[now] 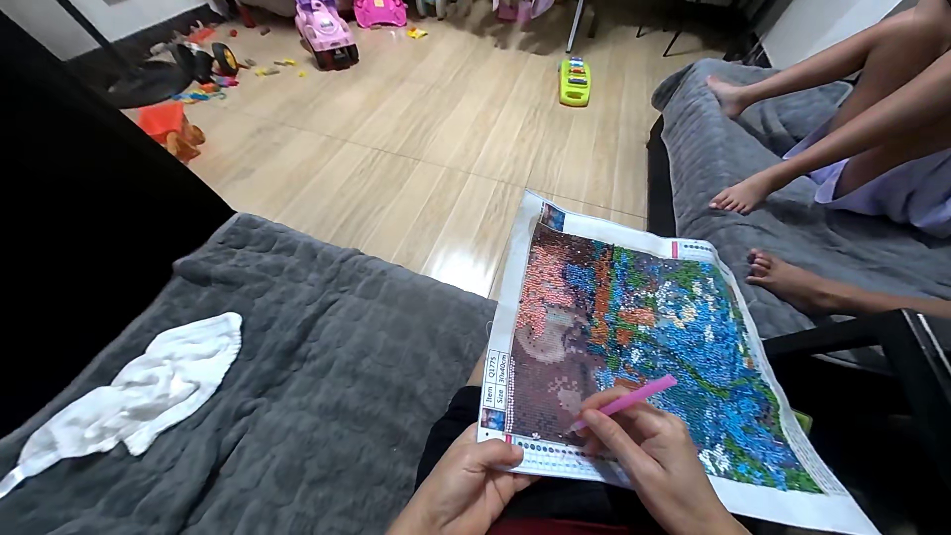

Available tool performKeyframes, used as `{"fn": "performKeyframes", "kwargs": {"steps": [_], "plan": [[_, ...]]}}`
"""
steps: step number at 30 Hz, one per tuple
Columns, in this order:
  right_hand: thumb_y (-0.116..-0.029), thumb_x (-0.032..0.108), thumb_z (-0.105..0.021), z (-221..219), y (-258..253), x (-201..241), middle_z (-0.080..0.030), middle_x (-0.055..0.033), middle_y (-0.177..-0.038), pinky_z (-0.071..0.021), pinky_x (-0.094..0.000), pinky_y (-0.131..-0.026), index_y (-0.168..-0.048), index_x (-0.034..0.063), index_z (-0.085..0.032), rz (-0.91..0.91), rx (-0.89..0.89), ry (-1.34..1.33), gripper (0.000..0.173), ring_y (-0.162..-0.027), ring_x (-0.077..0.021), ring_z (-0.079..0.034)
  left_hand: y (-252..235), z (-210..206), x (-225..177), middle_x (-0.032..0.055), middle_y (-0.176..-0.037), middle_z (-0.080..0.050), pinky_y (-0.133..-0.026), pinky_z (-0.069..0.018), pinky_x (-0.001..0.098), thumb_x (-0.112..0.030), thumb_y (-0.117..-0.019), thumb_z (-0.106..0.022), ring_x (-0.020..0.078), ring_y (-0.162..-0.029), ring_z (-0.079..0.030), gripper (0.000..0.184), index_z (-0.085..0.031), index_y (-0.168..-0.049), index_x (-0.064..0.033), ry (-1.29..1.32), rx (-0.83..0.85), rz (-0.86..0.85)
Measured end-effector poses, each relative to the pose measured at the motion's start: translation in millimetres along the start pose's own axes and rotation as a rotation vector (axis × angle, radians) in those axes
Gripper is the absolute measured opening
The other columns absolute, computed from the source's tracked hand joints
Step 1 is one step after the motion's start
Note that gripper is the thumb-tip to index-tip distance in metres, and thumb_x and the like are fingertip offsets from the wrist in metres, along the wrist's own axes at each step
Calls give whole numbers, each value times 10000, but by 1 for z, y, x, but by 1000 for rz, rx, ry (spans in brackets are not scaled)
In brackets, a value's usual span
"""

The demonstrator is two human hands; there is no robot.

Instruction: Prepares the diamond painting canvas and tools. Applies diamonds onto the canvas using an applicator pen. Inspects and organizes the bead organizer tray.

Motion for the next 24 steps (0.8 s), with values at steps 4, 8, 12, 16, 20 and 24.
{"fn": "performKeyframes", "kwargs": {"steps": [4,8,12,16,20,24], "plan": [[-1016,229,-562,2,1,1,-722,5,-851,-572,-138,-646,-940,24,-705,28,-3,58,262,-710,32,-672,-1,0,0,142,-1060,-751,-901,-618,424,161,-884,-435,259,-970,-755,343,-557,-1136,-36,-10,11,-5],[-1012,232,-568,1,2,2,-713,-2,-836,-562,-126,-647,-934,23,-703,74,-5,93,260,-705,34,-663,-1,1,0,142,-1058,-753,-899,-619,421,165,-883,-438,259,-969,-756,340,-561,-1130,-34,-3,7,-6],[-1017,234,-564,1,2,2,-709,2,-834,-559,-121,-648,-939,31,-700,84,-1,81,257,-708,38,-660,-1,1,0,147,-1062,-751,-898,-619,421,163,-888,-435,262,-971,-756,336,-557,-1133,-32,-8,9,-4],[-1018,233,-556,0,2,1,-713,-5,-832,-560,-128,-645,-938,25,-706,69,9,88,269,-699,32,-661,-1,0,0,147,-1067,-749,-905,-616,427,164,-886,-431,265,-978,-753,340,-554,-1137,-32,-4,11,-2],[-1008,233,-563,0,1,0,-712,-1,-825,-555,-121,-640,-932,20,-708,50,12,93,268,-687,42,-656,-1,1,0,150,-1068,-748,-903,-616,430,168,-886,-426,267,-979,-753,345,-548,-1141,-30,-2,9,-1],[-1000,223,-564,-1,-1,-3,-705,20,-798,-549,-118,-620,-926,29,-709,9,17,76,254,-664,49,-646,-1,1,0,151,-1075,-747,-907,-614,433,171,-886,-428,270,-986,-751,350,-546,-1146,-30,1,12,-4]]}}
Point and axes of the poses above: each hand's wrist, its own y-axis away from the middle knuckle, its own z-axis out of the back of the hand, x = y × z, the point moved 9 cm from there along -y, towards the middle knuckle
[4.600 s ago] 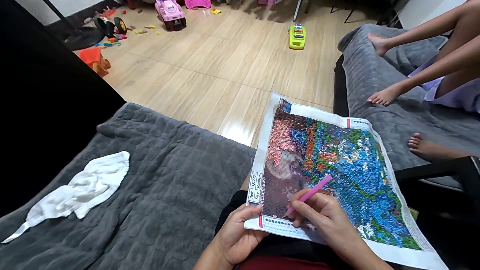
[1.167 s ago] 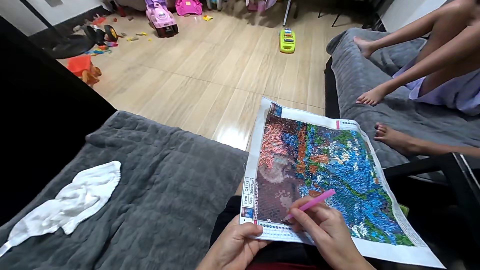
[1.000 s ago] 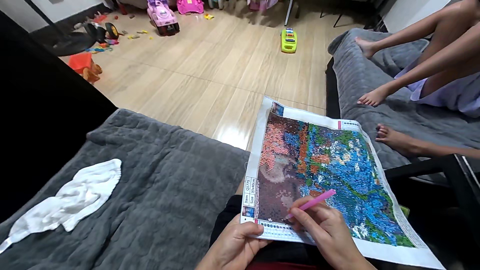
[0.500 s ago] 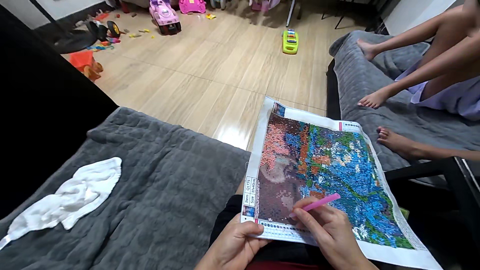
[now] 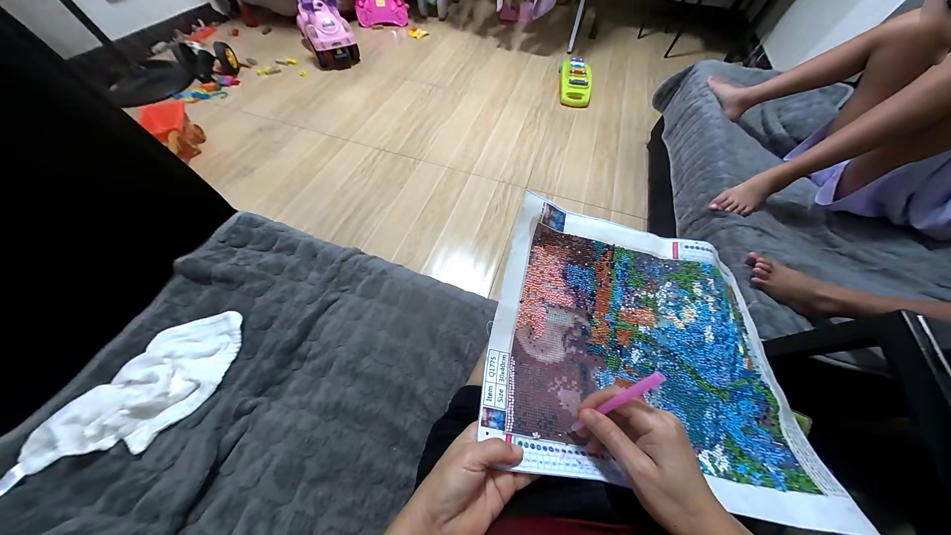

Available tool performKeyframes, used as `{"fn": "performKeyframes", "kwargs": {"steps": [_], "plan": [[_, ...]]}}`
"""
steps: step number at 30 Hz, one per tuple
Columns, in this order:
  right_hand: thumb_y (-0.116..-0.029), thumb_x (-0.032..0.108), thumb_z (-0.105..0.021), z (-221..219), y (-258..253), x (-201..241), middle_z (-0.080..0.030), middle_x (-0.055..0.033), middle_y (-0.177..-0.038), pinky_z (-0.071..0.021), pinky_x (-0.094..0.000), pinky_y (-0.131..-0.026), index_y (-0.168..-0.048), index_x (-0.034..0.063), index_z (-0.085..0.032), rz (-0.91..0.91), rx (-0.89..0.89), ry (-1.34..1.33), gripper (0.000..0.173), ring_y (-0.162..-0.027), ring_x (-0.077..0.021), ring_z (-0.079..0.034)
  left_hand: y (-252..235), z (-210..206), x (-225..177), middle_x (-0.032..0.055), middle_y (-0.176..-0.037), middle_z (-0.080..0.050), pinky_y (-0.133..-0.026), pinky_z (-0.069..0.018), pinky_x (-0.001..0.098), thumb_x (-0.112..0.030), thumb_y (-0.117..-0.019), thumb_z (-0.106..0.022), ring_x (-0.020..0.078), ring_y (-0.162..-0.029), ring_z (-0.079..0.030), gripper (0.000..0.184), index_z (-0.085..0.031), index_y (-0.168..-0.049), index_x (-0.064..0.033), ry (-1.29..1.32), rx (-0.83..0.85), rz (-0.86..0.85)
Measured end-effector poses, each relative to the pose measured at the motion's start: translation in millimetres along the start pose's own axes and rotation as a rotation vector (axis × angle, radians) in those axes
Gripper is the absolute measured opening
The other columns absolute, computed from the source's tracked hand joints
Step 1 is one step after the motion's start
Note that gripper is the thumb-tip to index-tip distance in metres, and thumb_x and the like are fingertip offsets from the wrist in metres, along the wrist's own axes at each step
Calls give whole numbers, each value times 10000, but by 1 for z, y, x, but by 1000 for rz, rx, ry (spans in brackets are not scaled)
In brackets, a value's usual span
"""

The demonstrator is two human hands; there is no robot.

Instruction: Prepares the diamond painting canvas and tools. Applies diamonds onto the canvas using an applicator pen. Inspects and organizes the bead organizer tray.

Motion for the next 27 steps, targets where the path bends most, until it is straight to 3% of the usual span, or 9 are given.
{"fn": "performKeyframes", "kwargs": {"steps": [6,11,16,21,27], "plan": [[-974,174,-575,-4,-1,-12,-697,86,-743,-571,-163,-575,-944,71,-681,-198,39,-148,150,-620,17,-663,0,0,0,145,-1069,-750,-911,-613,428,171,-880,-423,262,-985,-752,353,-556,-1139,-30,-3,3,0],[-984,139,-560,-13,-1,-12,-704,73,-763,-591,-192,-580,-964,79,-650,-292,116,-262,110,-636,-24,-688,1,-1,0,138,-1061,-752,-905,-616,421,171,-878,-428,253,-975,-754,356,-561,-1135,-36,-11,-1,-1],[-980,164,-574,-22,-3,-5,-702,72,-764,-589,-193,-577,-948,75,-663,-255,169,-254,130,-631,-14,-681,2,-2,0,142,-1064,-749,-906,-616,422,177,-880,-427,257,-975,-754,363,-549,-1147,-36,1,1,9],[-990,92,-548,-29,-10,-1,-712,61,-775,-604,-219,-599,-954,89,-629,-366,214,-424,88,-647,-53,-699,1,-3,0,139,-1071,-751,-921,-608,423,159,-861,-460,255,-989,-750,358,-575,-1134,-41,-6,59,5],[-992,58,-538,-25,-35,3,-719,20,-788,-613,-233,-646,-935,67,-658,-329,82,-450,133,-689,-75,-709,-9,-3,-17,102,-1026,-765,-887,-610,368,-44,-884,-607,191,-958,-750,196,-692,-1056,-84,-26,179,-51]]}}
Point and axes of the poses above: each hand's wrist, its own y-axis away from the middle knuckle, its own z-axis out of the back of the hand, x = y × z, the point moved 9 cm from there along -y, towards the middle knuckle
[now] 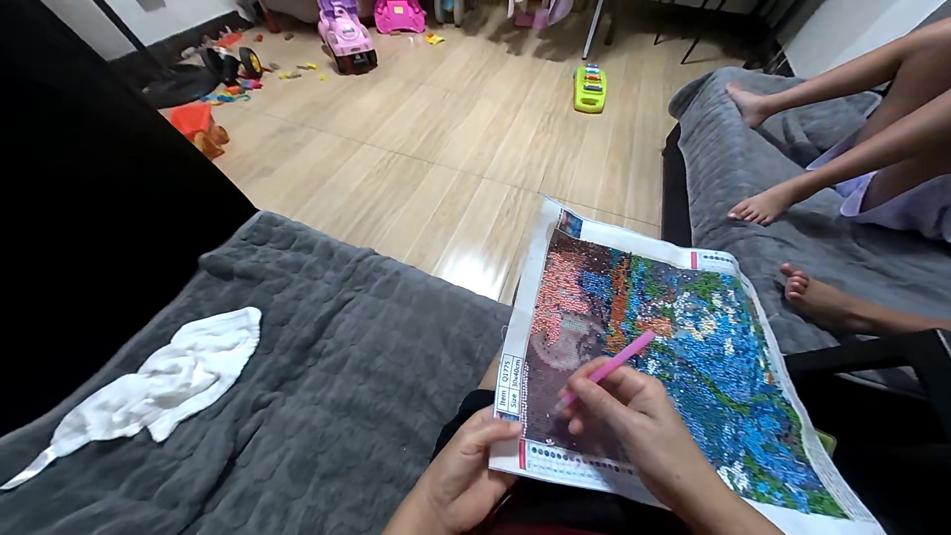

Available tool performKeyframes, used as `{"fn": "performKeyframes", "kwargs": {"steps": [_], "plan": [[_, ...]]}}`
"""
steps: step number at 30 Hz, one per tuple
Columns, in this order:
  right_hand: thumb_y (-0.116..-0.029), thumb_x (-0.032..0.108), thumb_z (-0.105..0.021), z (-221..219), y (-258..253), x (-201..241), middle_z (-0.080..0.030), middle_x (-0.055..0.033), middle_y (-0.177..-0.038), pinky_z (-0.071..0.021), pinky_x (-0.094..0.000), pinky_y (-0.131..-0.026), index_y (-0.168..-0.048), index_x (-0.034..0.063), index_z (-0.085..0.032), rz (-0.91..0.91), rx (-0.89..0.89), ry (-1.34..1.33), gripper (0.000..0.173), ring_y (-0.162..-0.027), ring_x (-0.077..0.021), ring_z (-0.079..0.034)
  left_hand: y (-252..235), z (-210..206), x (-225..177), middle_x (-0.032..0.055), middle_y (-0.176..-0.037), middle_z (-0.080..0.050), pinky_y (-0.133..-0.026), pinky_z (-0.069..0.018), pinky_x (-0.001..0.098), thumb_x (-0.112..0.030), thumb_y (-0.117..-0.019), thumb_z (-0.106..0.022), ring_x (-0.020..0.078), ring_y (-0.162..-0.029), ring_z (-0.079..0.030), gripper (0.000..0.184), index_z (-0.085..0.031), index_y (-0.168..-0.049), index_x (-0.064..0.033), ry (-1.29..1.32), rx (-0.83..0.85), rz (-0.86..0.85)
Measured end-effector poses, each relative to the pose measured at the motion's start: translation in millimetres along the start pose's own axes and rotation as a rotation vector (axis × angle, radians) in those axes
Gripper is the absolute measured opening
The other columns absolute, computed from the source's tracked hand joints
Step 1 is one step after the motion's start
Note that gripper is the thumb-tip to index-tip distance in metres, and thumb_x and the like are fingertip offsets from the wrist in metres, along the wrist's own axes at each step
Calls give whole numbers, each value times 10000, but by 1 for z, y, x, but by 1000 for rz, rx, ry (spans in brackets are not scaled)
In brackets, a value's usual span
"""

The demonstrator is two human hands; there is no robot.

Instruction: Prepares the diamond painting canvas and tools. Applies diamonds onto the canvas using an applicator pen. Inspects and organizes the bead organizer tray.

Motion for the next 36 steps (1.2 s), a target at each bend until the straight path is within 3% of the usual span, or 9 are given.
{"fn": "performKeyframes", "kwargs": {"steps": [2,6,7,12,36], "plan": [[-988,51,-547,2,-9,3,-727,0,-793,-615,-241,-668,-942,57,-666,39,-60,43,128,-697,-89,-714,-7,0,-9,104,-1018,-758,-877,-617,377,-94,-935,-547,195,-959,-748,189,-652,-1092,-84,-11,-11,-10],[-983,67,-578,1,-22,8,-727,9,-806,-620,-242,-667,-964,56,-696,162,-139,149,120,-679,-81,-706,-23,-1,-22,131,-1115,-731,-951,-591,398,-145,-1065,-351,221,-1041,-727,345,-553,-1342,-102,-3,23,-21],[-982,67,-586,0,-24,8,-726,9,-812,-620,-237,-664,-969,56,-700,180,-152,169,115,-678,-75,-705,-27,-1,-24,133,-1110,-730,-940,-594,392,-153,-1083,-313,221,-1030,-728,363,-545,-1358,-106,-6,8,-32],[-970,64,-604,-4,-25,8,-719,16,-822,-615,-213,-664,-975,48,-699,259,-163,207,96,-685,-50,-700,-32,-1,-27,128,-986,-741,-833,-625,362,-149,-1117,-258,208,-903,-749,365,-588,-1260,-81,5,-128,-75],[-961,75,-608,-9,-22,8,-722,30,-823,-606,-182,-671,-967,54,-704,362,-139,274,99,-704,-20,-699,-32,-4,-26,130,-988,-741,-845,-624,365,-171,-1124,-243,212,-909,-750,383,-592,-1261,-92,43,-90,-72]]}}
Point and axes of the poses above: each hand's wrist, its own y-axis away from the middle knuckle, its own z-axis out of the back of the hand, x = y × z, the point moved 9 cm from there along -y, towards the middle knuckle
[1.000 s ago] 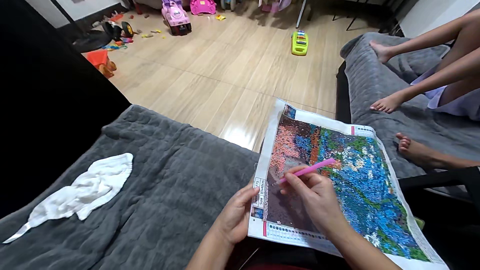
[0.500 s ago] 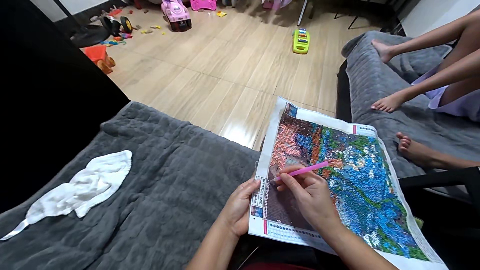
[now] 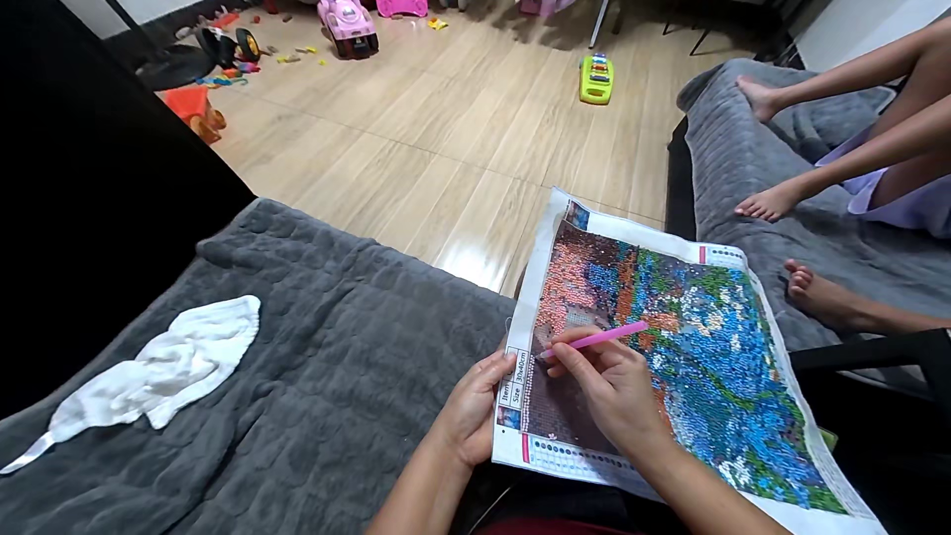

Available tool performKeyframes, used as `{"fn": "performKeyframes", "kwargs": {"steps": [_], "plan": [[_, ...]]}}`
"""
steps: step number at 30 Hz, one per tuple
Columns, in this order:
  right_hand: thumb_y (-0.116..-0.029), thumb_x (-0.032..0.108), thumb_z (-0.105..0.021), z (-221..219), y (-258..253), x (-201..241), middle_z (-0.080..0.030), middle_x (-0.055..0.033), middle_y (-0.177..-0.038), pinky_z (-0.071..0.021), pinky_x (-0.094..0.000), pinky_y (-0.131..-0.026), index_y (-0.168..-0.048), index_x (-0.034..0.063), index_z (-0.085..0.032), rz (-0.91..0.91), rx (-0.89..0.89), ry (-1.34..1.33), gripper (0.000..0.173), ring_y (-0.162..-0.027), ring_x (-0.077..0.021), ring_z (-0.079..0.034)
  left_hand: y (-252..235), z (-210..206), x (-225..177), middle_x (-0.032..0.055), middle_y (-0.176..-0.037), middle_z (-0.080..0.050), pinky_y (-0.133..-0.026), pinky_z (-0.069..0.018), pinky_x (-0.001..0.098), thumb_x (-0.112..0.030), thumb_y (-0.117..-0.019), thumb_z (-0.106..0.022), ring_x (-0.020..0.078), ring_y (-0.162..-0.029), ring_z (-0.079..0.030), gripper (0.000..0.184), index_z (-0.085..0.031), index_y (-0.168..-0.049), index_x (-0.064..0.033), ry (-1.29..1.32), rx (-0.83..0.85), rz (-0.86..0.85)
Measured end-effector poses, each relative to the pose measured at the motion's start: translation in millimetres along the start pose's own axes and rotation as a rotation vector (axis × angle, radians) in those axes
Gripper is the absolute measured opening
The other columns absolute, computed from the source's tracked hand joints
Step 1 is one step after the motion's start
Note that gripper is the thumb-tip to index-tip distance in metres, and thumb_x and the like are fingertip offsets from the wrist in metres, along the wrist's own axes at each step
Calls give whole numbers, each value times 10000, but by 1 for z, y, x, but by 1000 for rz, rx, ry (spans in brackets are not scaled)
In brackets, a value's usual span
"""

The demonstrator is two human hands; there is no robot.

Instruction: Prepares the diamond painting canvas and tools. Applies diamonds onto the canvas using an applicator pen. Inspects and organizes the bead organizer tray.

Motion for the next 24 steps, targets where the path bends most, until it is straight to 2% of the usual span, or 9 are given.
{"fn": "performKeyframes", "kwargs": {"steps": [6,16,21,22,24], "plan": [[-964,78,-601,-1,0,1,-724,32,-831,-604,-179,-676,-974,58,-700,6,13,10,102,-706,-18,-697,0,1,0,130,-989,-741,-844,-624,365,-178,-1125,-244,211,-909,-750,387,-606,-1225,-83,-10,-14,6],[-959,105,-622,-4,0,7,-713,13,-846,-594,-167,-685,-973,39,-709,96,43,113,111,-724,-8,-686,0,1,0,132,-983,-742,-833,-627,362,-170,-1123,-258,211,-899,-751,372,-599,-1249,-89,-2,-13,2],[-980,83,-592,12,0,10,-719,32,-868,-617,-212,-664,-990,70,-708,-32,21,-41,117,-711,-48,-699,6,7,4,150,-1056,-740,-893,-615,388,-173,-1110,-314,233,-973,-746,346,-590,-1301,-89,0,15,21],[-986,89,-585,17,2,10,-725,36,-866,-620,-219,-662,-986,88,-705,-60,12,-71,120,-706,-58,-705,9,9,6,154,-1061,-739,-898,-615,392,-155,-1097,-342,234,-980,-745,322,-590,-1285,-72,-12,9,28],[-991,116,-578,24,11,9,-736,24,-850,-625,-240,-658,-972,107,-712,-93,14,-109,136,-696,-89,-713,18,13,11,144,-1019,-748,-871,-625,386,-92,-1049,-389,220,-946,-752,253,-601,-1178,-40,-38,-24,37]]}}
Point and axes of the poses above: each hand's wrist, its own y-axis away from the middle knuckle, its own z-axis out of the back of the hand, x = y × z, the point moved 9 cm from there along -y, towards the middle knuckle
